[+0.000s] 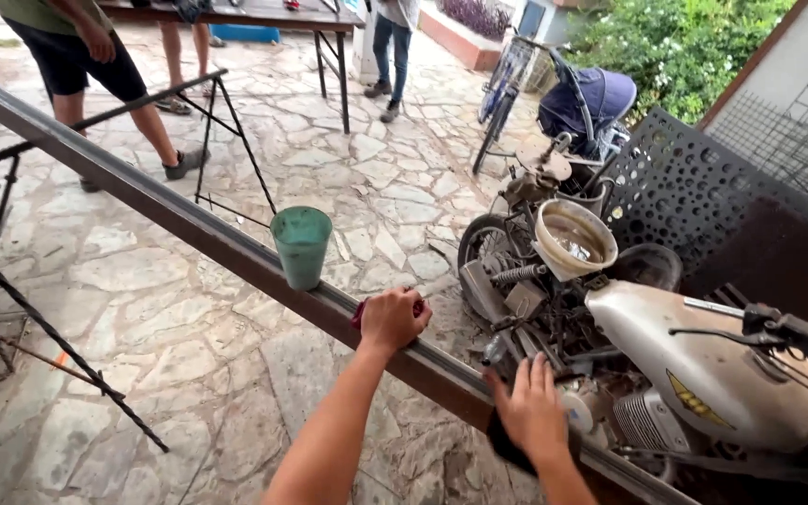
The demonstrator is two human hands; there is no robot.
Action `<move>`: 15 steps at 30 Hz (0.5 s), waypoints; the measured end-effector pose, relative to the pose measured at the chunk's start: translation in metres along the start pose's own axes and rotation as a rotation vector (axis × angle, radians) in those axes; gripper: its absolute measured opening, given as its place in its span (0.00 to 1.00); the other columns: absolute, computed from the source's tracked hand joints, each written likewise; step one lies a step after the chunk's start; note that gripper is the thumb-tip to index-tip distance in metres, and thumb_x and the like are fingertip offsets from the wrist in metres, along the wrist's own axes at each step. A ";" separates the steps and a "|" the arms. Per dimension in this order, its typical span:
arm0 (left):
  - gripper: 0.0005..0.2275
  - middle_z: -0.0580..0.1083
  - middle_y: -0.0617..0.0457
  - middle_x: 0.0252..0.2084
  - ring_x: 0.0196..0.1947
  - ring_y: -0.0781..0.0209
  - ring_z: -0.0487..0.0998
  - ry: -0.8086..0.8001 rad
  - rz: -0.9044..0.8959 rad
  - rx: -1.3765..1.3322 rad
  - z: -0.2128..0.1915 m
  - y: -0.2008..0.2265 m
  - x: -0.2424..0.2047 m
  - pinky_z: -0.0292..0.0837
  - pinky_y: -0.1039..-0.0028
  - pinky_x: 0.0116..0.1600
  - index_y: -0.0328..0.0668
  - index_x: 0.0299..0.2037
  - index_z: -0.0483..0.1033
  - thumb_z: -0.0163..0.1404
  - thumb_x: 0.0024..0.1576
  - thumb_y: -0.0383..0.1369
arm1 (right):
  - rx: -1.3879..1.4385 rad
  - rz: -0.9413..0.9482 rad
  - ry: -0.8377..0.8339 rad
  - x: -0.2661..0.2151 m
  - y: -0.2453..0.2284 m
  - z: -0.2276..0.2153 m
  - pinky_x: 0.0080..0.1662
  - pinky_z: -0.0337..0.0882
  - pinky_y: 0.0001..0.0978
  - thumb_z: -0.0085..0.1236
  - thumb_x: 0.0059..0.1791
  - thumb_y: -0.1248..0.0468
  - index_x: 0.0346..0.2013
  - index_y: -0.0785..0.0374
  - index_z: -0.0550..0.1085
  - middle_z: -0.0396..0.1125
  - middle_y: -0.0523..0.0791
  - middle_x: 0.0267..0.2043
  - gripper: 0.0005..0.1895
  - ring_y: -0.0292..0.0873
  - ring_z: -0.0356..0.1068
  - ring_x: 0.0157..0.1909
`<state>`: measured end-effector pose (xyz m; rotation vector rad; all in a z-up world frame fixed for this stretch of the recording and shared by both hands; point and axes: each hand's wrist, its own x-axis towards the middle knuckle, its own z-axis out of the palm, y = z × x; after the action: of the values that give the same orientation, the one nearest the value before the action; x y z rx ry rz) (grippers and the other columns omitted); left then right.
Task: Sanding a metal beam with a block, wiping it with a cloth, and then picking up a cup.
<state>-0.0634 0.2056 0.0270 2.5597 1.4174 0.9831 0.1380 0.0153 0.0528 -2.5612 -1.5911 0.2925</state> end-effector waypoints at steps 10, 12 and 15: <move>0.14 0.75 0.49 0.26 0.19 0.54 0.77 0.018 -0.006 -0.017 0.004 0.001 -0.001 0.72 0.67 0.19 0.44 0.32 0.83 0.50 0.59 0.44 | -0.047 0.143 -0.146 -0.005 0.001 -0.017 0.77 0.34 0.49 0.02 0.42 0.23 0.76 0.55 0.40 0.26 0.46 0.81 0.58 0.46 0.27 0.81; 0.13 0.75 0.50 0.25 0.15 0.66 0.70 0.001 0.046 -0.116 0.009 -0.003 -0.001 0.63 0.82 0.15 0.38 0.31 0.82 0.52 0.61 0.38 | -0.136 -0.052 0.029 -0.011 0.003 0.006 0.76 0.32 0.41 0.00 0.43 0.21 0.74 0.60 0.41 0.30 0.47 0.81 0.60 0.46 0.31 0.80; 0.15 0.74 0.50 0.22 0.16 0.63 0.74 0.025 0.031 -0.080 0.004 -0.002 0.000 0.68 0.76 0.17 0.41 0.29 0.82 0.49 0.61 0.42 | -0.248 0.140 -0.011 -0.028 0.018 -0.022 0.76 0.50 0.45 -0.01 0.46 0.26 0.74 0.47 0.45 0.39 0.41 0.80 0.50 0.42 0.35 0.81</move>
<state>-0.0625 0.2079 0.0229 2.5284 1.3189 1.0579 0.1466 -0.0174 0.0740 -2.8671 -1.5424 0.1279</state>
